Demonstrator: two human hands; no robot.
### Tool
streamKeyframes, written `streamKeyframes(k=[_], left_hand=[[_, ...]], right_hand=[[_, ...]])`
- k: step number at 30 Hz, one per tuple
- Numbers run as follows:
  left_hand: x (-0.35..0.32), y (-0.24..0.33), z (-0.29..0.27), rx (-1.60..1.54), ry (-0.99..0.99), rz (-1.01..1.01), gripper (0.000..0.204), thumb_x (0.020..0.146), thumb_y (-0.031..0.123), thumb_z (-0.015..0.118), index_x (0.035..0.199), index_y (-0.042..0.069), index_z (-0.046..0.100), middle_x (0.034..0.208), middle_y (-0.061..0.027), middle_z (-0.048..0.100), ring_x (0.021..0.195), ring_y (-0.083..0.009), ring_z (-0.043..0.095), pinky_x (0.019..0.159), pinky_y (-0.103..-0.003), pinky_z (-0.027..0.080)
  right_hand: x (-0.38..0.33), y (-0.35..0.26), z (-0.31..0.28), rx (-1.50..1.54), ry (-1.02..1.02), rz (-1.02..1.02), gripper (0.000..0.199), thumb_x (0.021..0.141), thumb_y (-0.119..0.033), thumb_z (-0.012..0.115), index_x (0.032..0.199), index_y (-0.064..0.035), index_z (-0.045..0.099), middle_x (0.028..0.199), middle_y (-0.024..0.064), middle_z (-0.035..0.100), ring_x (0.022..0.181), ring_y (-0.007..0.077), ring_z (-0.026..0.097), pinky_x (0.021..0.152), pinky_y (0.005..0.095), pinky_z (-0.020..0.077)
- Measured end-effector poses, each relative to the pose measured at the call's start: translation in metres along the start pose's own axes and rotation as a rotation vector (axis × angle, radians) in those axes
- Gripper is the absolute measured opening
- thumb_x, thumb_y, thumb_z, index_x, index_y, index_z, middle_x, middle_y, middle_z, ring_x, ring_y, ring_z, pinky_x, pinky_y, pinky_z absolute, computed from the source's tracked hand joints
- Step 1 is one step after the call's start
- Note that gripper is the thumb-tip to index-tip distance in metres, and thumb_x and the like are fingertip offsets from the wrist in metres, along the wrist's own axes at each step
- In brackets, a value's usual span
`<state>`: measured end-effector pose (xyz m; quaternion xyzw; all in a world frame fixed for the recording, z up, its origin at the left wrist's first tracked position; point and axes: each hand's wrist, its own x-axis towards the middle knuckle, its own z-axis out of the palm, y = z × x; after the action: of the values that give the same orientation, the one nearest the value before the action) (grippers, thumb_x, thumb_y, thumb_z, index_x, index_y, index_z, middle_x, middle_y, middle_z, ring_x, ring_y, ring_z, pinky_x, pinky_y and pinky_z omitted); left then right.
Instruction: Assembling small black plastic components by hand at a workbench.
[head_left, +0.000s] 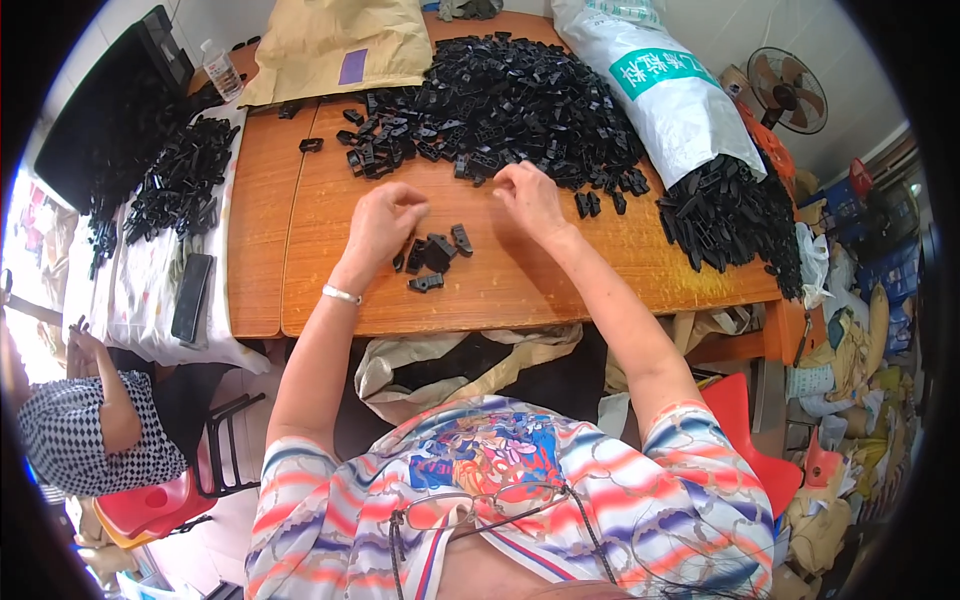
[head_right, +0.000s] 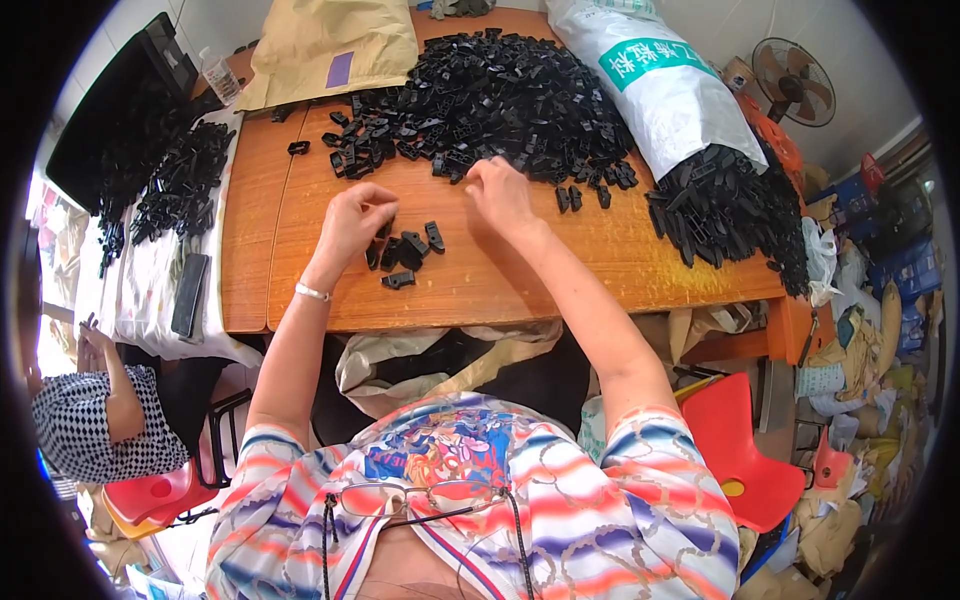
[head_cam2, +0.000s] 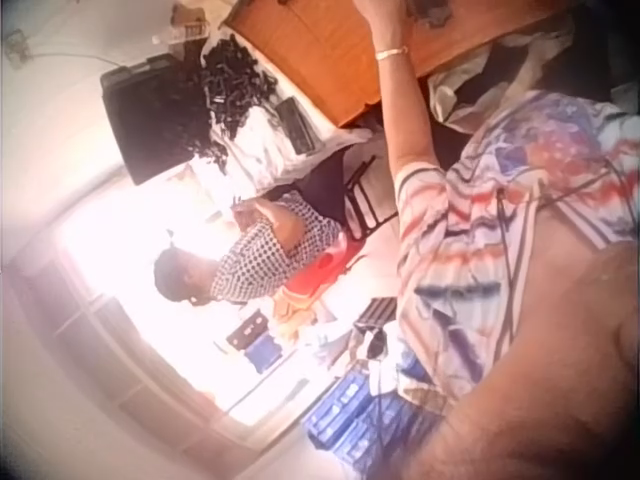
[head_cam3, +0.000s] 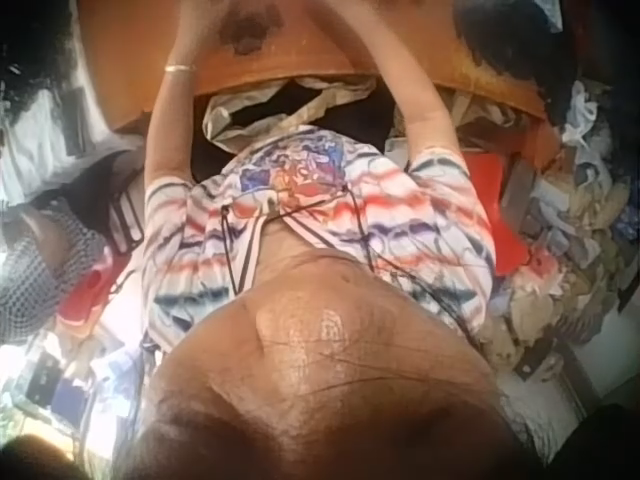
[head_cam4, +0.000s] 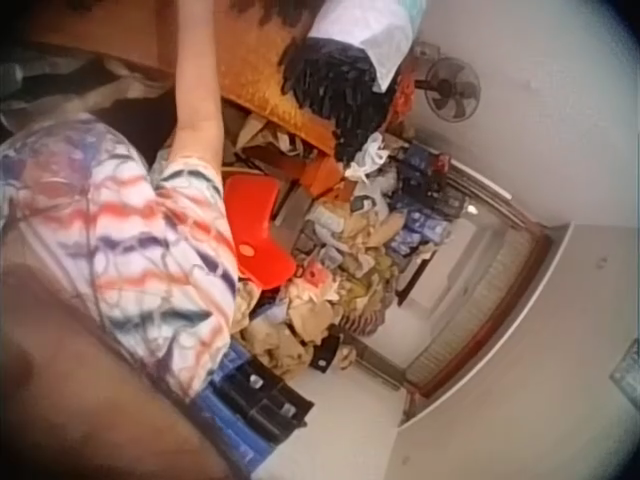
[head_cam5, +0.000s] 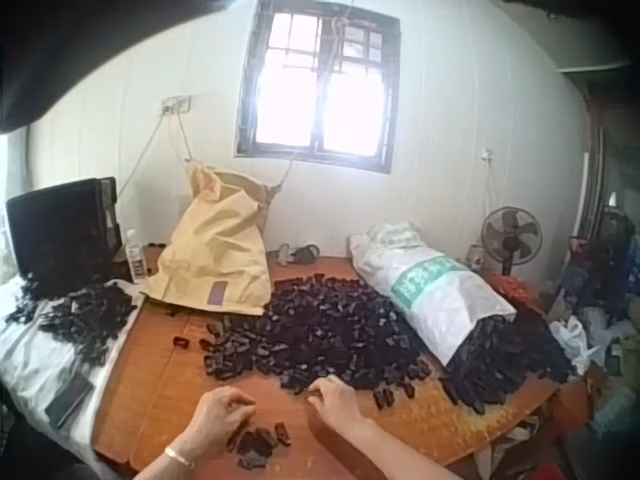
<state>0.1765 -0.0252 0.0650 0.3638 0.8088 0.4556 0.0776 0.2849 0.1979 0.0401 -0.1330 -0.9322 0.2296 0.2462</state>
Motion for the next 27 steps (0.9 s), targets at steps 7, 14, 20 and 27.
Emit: streamKeyframes(k=[7, 14, 20, 27], left_hand=[[0.061, -0.056, 0.004, 0.356, 0.318, -0.032, 0.032, 0.078, 0.019, 0.072, 0.106, 0.005, 0.063, 0.1, -0.0126, 0.061, 0.095, -0.0285, 0.06, 0.081, -0.038, 0.05], [0.089, -0.058, 0.02, 0.561, 0.19, -0.039, 0.036, 0.075, 0.018, 0.074, 0.107, 0.006, 0.063, 0.103, -0.0162, 0.059, 0.099, -0.0341, 0.059, 0.084, -0.041, 0.049], [0.058, -0.056, 0.021, 0.314, 0.121, 0.119, 0.032, 0.077, 0.006, 0.07, 0.108, 0.004, 0.062, 0.105, -0.0144, 0.059, 0.095, -0.0317, 0.061, 0.083, -0.037, 0.051], [0.025, -0.048, 0.008, -0.14, 0.127, -0.048, 0.034, 0.082, -0.007, 0.06, 0.116, 0.001, 0.059, 0.105, -0.01, 0.065, 0.089, -0.0164, 0.064, 0.078, -0.029, 0.054]], right_hand=[[0.03, 0.004, 0.029, -0.211, 0.009, -0.062, 0.021, 0.078, -0.01, 0.069, 0.098, -0.0061, 0.061, 0.095, 0.0153, 0.058, 0.083, 0.0376, 0.063, 0.07, 0.0436, 0.0526], [0.027, 0.002, 0.032, -0.056, 0.01, 0.067, 0.028, 0.074, -0.01, 0.074, 0.098, -0.0047, 0.061, 0.091, 0.0138, 0.061, 0.085, 0.0326, 0.062, 0.073, 0.041, 0.0508], [0.005, 0.007, 0.021, 0.015, -0.019, 0.059, 0.03, 0.075, -0.009, 0.074, 0.102, -0.002, 0.063, 0.091, 0.0119, 0.062, 0.083, 0.0267, 0.063, 0.072, 0.0369, 0.0508], [-0.006, -0.018, 0.015, 0.202, -0.063, 0.059, 0.027, 0.076, -0.012, 0.072, 0.1, -0.0018, 0.065, 0.094, 0.0133, 0.062, 0.082, 0.0285, 0.064, 0.073, 0.0372, 0.0508]])
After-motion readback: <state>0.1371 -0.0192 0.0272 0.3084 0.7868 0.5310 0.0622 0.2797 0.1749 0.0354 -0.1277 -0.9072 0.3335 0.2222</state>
